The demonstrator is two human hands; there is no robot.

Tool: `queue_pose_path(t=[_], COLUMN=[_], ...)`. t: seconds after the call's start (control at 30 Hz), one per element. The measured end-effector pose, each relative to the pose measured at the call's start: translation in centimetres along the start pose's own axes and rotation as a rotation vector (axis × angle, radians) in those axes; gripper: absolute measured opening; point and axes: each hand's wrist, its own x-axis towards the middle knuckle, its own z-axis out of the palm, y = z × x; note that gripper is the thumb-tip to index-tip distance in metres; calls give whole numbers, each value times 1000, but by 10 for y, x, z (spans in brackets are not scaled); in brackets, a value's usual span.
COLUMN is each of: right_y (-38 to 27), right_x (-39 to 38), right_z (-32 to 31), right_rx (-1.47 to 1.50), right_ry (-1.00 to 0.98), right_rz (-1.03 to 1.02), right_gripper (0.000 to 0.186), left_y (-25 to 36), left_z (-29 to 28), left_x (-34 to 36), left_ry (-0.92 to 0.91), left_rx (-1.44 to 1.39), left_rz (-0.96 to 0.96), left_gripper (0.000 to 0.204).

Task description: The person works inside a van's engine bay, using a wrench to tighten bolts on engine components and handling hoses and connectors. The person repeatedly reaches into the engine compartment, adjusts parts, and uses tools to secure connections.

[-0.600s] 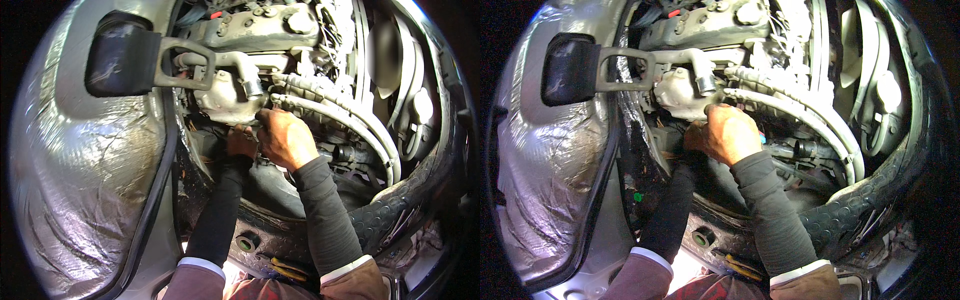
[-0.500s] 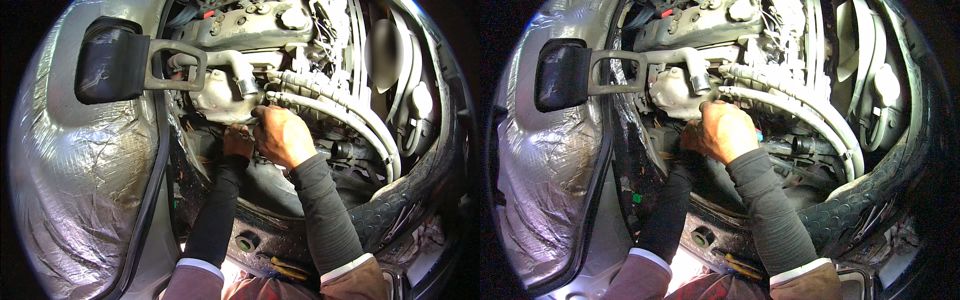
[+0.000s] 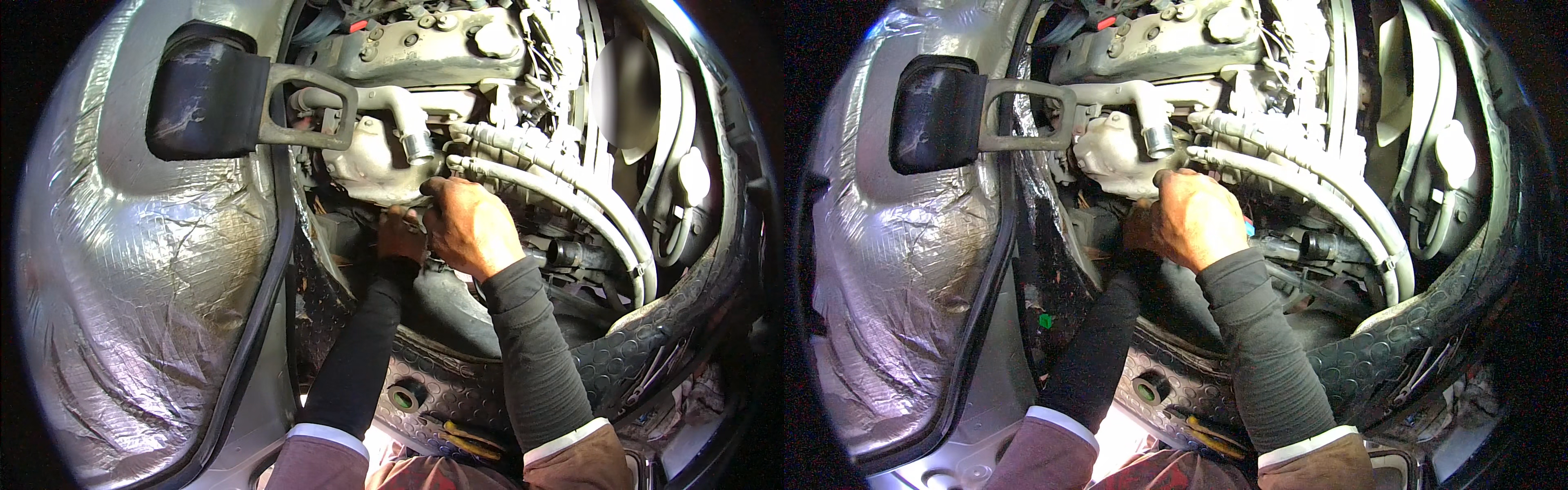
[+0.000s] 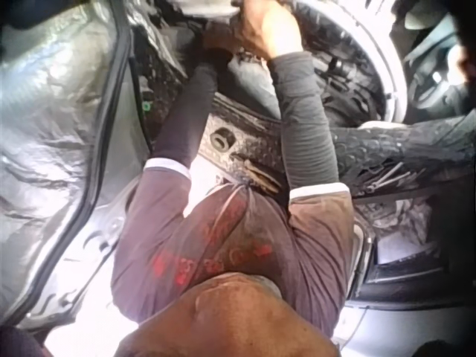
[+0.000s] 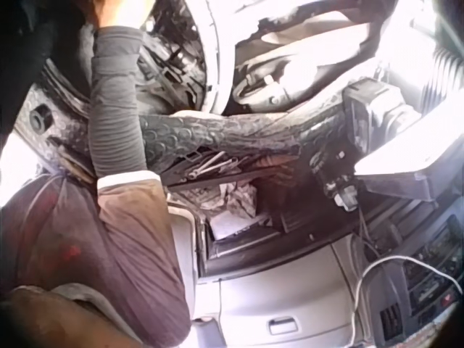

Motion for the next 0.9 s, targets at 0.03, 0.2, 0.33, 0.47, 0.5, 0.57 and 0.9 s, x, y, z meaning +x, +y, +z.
queue_pose_path(t=[0.03,0.2,0.33,0.47,0.5,0.57,0.9], right_y=[10,7,5,7,5,3,9], right_x=[-1,-1,1,-1,-1,0,-1], right_z=[-3,-7,-4,-3,-4,-4,-5], right_rx=[-21,-20,-38,-32,-31,-25,-23], right_ry=[7,22,-28,4,-4,-11,17], right_rz=[27,40,48,27,28,22,34], right_gripper=[30,27,25,24,24,23,20], left_y=[27,27,-4,-1,-4,-15,-18], left_z=[-7,-49,-64,-70,-70,-70,-64], left_x=[1,9,26,34,34,35,49], left_ry=[10,55,-13,-3,6,8,-88], left_rx=[-107,-611,-1135,-1123,-1115,-1134,-1133], left_rz=[-102,-469,-862,-964,-966,-977,-948], left_gripper=[31,32,35,43,44,46,45])
